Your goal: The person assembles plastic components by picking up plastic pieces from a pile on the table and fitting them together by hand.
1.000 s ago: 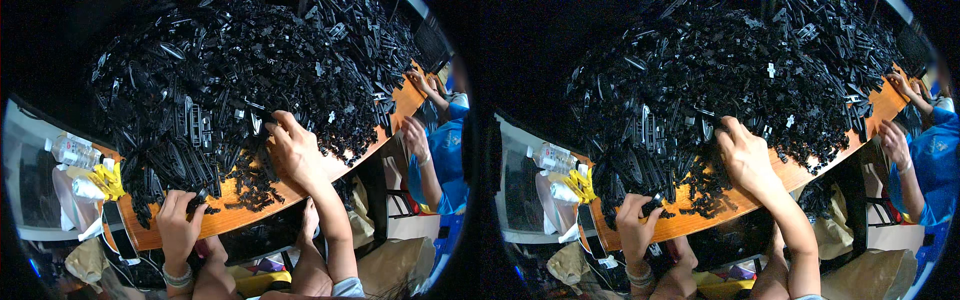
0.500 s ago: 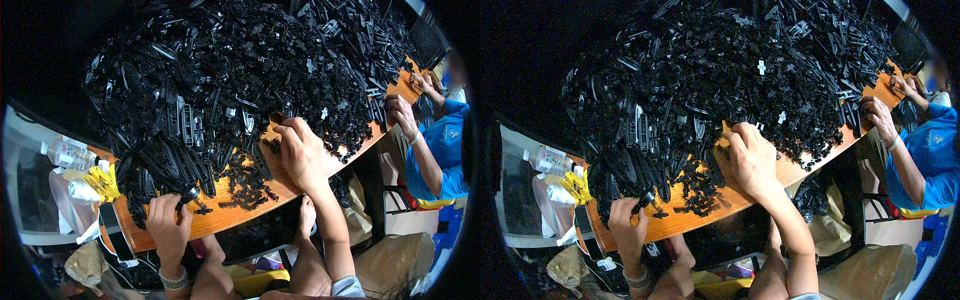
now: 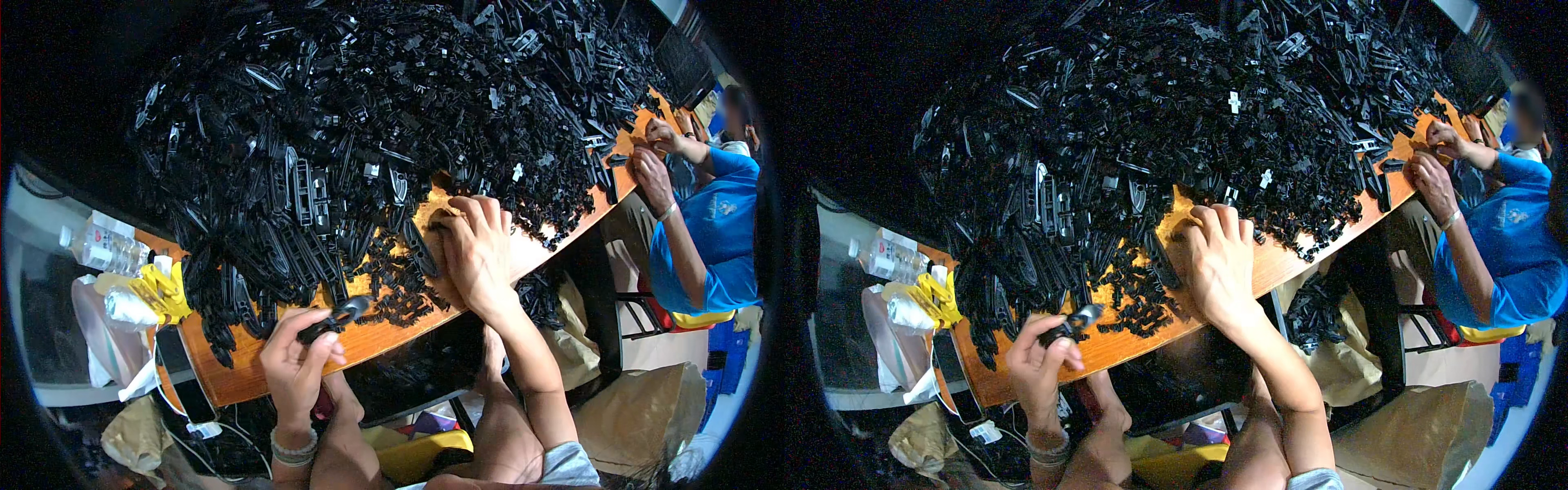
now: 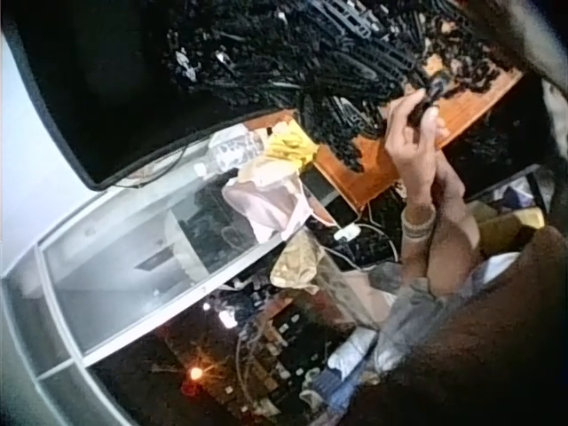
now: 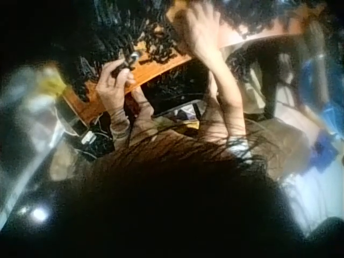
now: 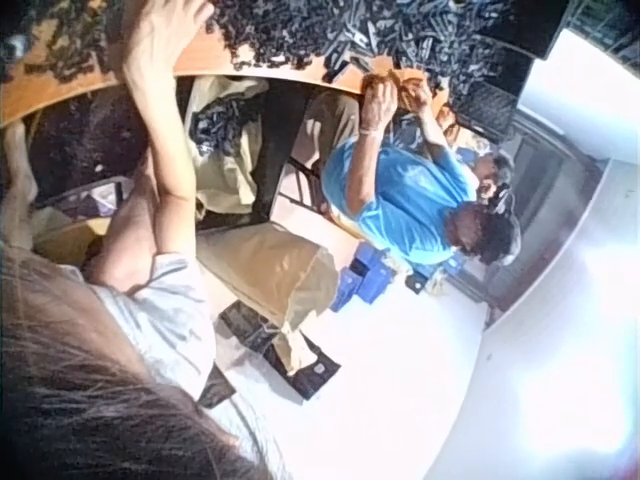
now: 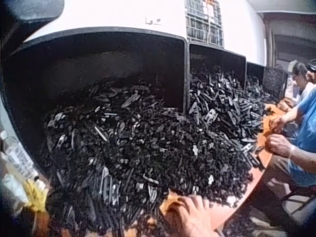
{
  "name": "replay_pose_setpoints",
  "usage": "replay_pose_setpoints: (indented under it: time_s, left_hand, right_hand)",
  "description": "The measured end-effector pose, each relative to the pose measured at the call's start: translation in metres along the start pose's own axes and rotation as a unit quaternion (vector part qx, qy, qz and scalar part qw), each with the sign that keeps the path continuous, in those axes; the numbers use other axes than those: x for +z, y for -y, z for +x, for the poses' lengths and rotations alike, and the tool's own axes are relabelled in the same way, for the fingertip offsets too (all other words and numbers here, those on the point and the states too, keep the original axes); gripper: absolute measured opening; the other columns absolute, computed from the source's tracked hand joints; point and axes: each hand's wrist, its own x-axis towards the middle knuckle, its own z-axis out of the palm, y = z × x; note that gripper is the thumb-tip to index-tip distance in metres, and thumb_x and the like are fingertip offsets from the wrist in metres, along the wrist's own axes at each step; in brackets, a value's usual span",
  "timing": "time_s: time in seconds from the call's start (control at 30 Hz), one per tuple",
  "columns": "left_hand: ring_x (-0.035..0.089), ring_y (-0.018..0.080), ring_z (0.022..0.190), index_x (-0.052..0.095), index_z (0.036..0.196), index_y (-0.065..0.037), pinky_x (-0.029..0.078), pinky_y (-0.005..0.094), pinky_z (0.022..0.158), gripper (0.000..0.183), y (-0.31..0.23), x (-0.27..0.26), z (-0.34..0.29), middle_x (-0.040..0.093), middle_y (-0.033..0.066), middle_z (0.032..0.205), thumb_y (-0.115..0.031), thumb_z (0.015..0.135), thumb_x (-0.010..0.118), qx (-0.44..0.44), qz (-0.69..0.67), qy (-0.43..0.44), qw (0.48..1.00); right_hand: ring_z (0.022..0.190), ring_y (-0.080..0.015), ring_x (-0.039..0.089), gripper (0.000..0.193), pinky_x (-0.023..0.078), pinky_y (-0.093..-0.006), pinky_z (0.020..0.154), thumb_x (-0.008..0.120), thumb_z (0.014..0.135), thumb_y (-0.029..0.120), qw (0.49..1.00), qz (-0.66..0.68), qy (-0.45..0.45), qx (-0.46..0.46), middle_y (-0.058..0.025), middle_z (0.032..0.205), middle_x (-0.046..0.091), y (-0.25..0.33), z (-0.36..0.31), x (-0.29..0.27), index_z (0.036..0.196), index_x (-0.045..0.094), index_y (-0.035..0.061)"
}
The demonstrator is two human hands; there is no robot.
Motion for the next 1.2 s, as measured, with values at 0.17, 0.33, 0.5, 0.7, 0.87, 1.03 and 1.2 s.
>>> replay_pose_setpoints:
  time_s: [0.17,0.33,0.5,0.7,0.87,1.03,1.2]
  left_hand:
    - [0.063,0.0166,0.075,0.057,0.107,0.009,0.058,0.0278,0.063,0.027,0.006,0.011,0.002,0.054,0.0109,0.097,0.013,0.080,0.057,-0.047,-0.112,0.070,0.990]
    - [0.066,0.0184,0.075,0.057,0.109,0.009,0.058,0.0282,0.067,0.028,0.006,0.012,-0.006,0.064,0.0146,0.091,0.010,0.081,0.060,-0.086,-0.099,0.111,0.985]
    - [0.067,0.0202,0.081,0.055,0.110,0.009,0.057,0.0279,0.069,0.028,-0.001,0.020,-0.005,0.065,0.0170,0.092,0.007,0.083,0.061,-0.082,-0.101,0.146,0.981]
    - [0.067,0.0194,0.081,0.055,0.106,0.008,0.056,0.0271,0.069,0.023,-0.003,0.026,-0.005,0.065,0.0169,0.090,0.006,0.084,0.060,-0.089,-0.134,0.131,0.978]
    - [0.066,0.0200,0.073,0.060,0.093,0.001,0.053,0.0292,0.070,0.019,-0.002,0.023,-0.005,0.066,0.0134,0.088,0.001,0.076,0.066,0.097,0.032,0.147,0.984]
    - [0.068,0.0245,0.074,0.065,0.091,0.000,0.053,0.0311,0.067,0.017,-0.010,0.023,0.000,0.068,0.0171,0.085,-0.003,0.074,0.067,0.142,0.063,0.190,0.970]
    - [0.068,0.0237,0.075,0.064,0.092,0.001,0.053,0.0303,0.067,0.019,-0.013,0.032,-0.004,0.067,0.0162,0.085,-0.002,0.073,0.068,0.145,0.084,0.198,0.966]
  right_hand:
    - [0.097,-0.0286,0.052,0.022,0.041,-0.0399,0.079,0.064,0.072,0.006,0.997,0.026,-0.074,-0.028,-0.0119,0.103,0.056,0.001,-0.003,-0.005,0.093,0.057,0.0019]
    - [0.072,-0.0265,0.059,0.023,0.049,-0.0332,0.062,0.069,0.068,-0.007,0.909,0.404,-0.027,-0.101,-0.0126,0.083,0.061,0.051,-0.019,-0.036,0.089,0.061,-0.0014]
    - [0.077,-0.0257,0.060,0.024,0.049,-0.0325,0.066,0.067,0.068,-0.008,0.889,0.446,0.001,-0.103,-0.0124,0.090,0.063,0.069,-0.032,-0.036,0.092,0.064,-0.0032]
    - [0.084,-0.0248,0.058,0.027,0.047,-0.0333,0.073,0.068,0.072,0.004,0.926,0.344,0.017,-0.158,-0.0101,0.096,0.062,0.063,-0.037,-0.044,0.099,0.064,-0.0014]
    - [0.084,-0.0274,0.059,0.035,0.048,-0.0343,0.076,0.072,0.077,0.012,0.851,0.505,0.139,0.040,-0.0135,0.096,0.063,0.055,-0.039,-0.047,0.107,0.062,-0.0031]
    - [0.079,-0.0258,0.064,0.032,0.049,-0.0329,0.070,0.071,0.079,0.011,0.796,0.563,0.222,0.033,-0.0146,0.091,0.065,0.042,-0.039,-0.055,0.107,0.063,-0.0023]
    - [0.075,-0.0163,0.061,0.032,0.047,-0.0288,0.064,0.070,0.080,0.011,0.767,0.592,0.233,0.076,-0.0110,0.089,0.065,0.040,-0.046,-0.053,0.109,0.063,0.0003]
